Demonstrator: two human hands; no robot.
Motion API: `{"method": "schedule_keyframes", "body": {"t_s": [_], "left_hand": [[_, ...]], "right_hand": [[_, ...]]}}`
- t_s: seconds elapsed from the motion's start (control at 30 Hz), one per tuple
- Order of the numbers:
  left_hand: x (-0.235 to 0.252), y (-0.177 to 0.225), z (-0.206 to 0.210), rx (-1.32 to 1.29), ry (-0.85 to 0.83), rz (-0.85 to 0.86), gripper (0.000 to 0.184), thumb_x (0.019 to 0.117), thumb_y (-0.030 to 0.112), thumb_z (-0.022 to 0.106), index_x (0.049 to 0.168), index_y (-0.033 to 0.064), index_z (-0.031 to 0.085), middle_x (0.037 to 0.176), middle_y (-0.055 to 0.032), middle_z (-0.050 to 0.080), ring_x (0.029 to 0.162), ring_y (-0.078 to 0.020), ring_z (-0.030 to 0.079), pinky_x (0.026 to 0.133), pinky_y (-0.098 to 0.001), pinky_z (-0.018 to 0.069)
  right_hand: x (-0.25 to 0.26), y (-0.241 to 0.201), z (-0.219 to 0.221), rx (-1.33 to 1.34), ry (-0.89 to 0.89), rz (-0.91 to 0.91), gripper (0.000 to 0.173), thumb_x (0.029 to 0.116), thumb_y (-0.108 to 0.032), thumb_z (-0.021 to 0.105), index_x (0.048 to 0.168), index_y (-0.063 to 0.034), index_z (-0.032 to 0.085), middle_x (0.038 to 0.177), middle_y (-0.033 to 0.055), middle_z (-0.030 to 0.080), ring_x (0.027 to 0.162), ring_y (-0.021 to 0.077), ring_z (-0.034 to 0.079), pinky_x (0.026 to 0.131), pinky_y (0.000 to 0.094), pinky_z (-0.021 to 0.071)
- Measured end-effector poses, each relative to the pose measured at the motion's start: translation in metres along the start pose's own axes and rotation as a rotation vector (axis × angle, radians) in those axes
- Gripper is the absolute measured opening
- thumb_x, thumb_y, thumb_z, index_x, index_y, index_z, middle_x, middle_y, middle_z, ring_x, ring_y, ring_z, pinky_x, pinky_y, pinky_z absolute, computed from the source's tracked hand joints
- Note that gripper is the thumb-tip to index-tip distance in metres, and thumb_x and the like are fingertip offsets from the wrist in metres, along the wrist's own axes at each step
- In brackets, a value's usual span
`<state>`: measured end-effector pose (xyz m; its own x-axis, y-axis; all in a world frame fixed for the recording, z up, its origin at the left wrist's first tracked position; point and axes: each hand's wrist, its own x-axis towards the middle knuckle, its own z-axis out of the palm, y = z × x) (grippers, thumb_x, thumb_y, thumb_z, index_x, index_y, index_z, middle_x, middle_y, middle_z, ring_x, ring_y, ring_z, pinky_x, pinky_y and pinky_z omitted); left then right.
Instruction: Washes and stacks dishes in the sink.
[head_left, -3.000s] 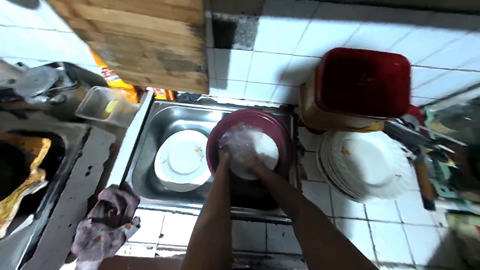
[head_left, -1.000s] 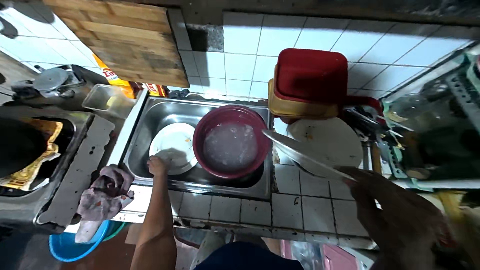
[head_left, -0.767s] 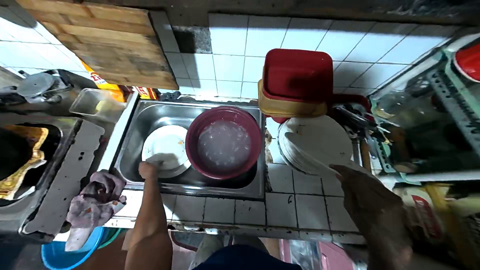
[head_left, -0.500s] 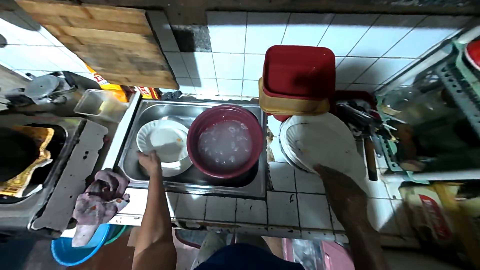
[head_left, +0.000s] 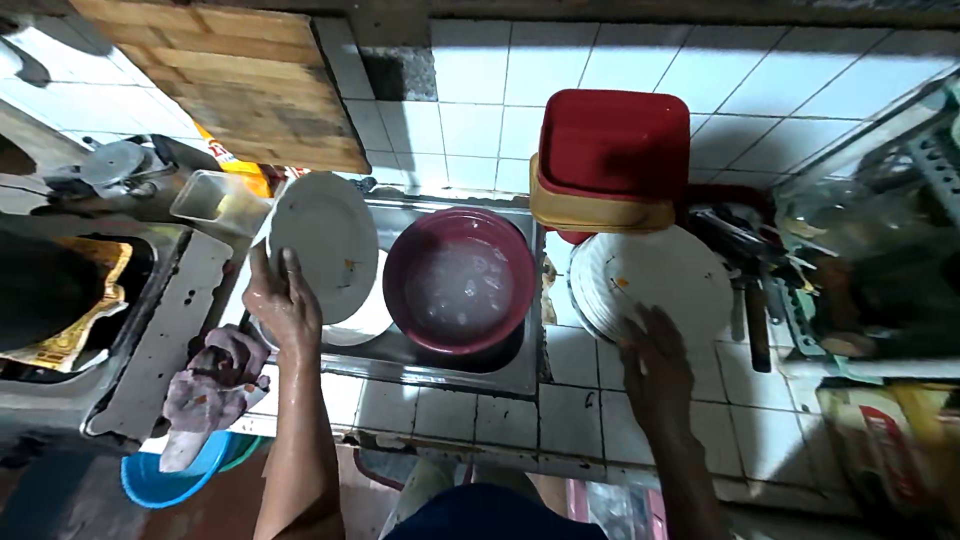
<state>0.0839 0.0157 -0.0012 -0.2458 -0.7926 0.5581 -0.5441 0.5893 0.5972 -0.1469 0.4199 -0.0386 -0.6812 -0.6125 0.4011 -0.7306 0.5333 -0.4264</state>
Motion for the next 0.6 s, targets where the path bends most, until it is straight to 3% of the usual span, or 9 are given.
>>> {"method": "schedule_keyframes", "body": {"t_s": [0.07,0.17,0.23,0.37,0.43,0.47,0.53,0.6], "left_hand": [[-0.005,0.013,0.005,-0.082,-0.055,-0.029,0.047,0.1095,0.031,0.049,0.138,-0.0051,0.055,0.112,-0.0281,0.068,0.099,-0.0359,0.069,0.091,-0.0531,0.0541],[-0.018,0.032,0.025,-0.083,-0.238,-0.134,0.049,0.1097,0.03,0.049,0.143,-0.0047,0.049,0.113,-0.0308,0.067,0.101,-0.0432,0.068,0.093,-0.0604,0.0523],[-0.028,0.039,0.045,-0.052,-0.348,-0.134,0.046,0.1103,0.029,0.047,0.142,-0.0029,0.05,0.107,-0.0308,0.068,0.096,-0.0481,0.068,0.087,-0.0662,0.0519],[-0.047,0.032,0.098,-0.075,-0.465,-0.213,0.045,0.1115,0.036,0.042,0.133,0.0,0.057,0.1,-0.0281,0.068,0.09,-0.0471,0.068,0.08,-0.0653,0.0533],[-0.05,0.022,0.119,-0.13,-0.55,-0.328,0.048,0.1117,0.036,0.042,0.135,-0.0032,0.057,0.113,-0.0321,0.067,0.105,-0.0503,0.065,0.092,-0.0668,0.0497],[-0.051,0.015,0.131,-0.149,-0.589,-0.383,0.05,0.1117,0.036,0.041,0.131,-0.0056,0.06,0.117,-0.0328,0.065,0.112,-0.0501,0.063,0.096,-0.0667,0.0476],[-0.056,0.0,0.155,-0.211,-0.662,-0.496,0.054,0.1114,0.04,0.04,0.125,-0.0073,0.062,0.121,-0.0331,0.063,0.115,-0.0485,0.061,0.098,-0.0657,0.0463],[-0.063,-0.015,0.175,-0.345,-0.745,-0.635,0.059,0.1105,0.045,0.04,0.13,-0.0066,0.059,0.126,-0.0313,0.061,0.117,-0.0435,0.06,0.1,-0.0611,0.0468]], "right_hand": [[0.002,-0.024,0.023,0.126,-0.019,-0.034,0.033,0.104,-0.017,0.051,0.121,-0.0005,0.073,0.133,0.0205,0.067,0.128,0.0401,0.061,0.108,0.0536,0.0493],[0.006,-0.055,0.075,0.257,-0.134,-0.122,0.027,0.1004,-0.014,0.056,0.113,-0.0043,0.077,0.122,0.0151,0.073,0.117,0.0329,0.068,0.1,0.0483,0.0558],[0.013,-0.069,0.107,0.283,-0.264,-0.169,0.024,0.0984,-0.01,0.059,0.113,-0.0037,0.077,0.119,0.0154,0.074,0.115,0.033,0.07,0.098,0.0478,0.0562],[0.037,-0.084,0.147,0.265,-0.68,-0.115,0.032,0.1048,-0.013,0.05,0.128,-0.0044,0.07,0.129,0.0174,0.069,0.126,0.0324,0.062,0.11,0.0456,0.047],[0.049,-0.088,0.158,0.208,-0.843,-0.12,0.034,0.1057,-0.013,0.047,0.13,-0.0032,0.068,0.127,0.0199,0.068,0.125,0.0349,0.062,0.11,0.0485,0.0454],[0.054,-0.088,0.162,0.164,-0.91,-0.135,0.033,0.1057,-0.012,0.047,0.129,-0.0016,0.068,0.126,0.022,0.068,0.123,0.0373,0.063,0.109,0.0512,0.0457],[0.068,-0.083,0.17,0.049,-1.029,-0.144,0.03,0.104,-0.01,0.048,0.123,0.0035,0.067,0.125,0.0264,0.067,0.123,0.0421,0.061,0.106,0.0569,0.0453],[0.089,-0.078,0.175,-0.049,-1.118,-0.062,0.029,0.1001,-0.004,0.053,0.122,0.0096,0.064,0.129,0.0312,0.063,0.126,0.0472,0.058,0.106,0.0629,0.0434]]}}
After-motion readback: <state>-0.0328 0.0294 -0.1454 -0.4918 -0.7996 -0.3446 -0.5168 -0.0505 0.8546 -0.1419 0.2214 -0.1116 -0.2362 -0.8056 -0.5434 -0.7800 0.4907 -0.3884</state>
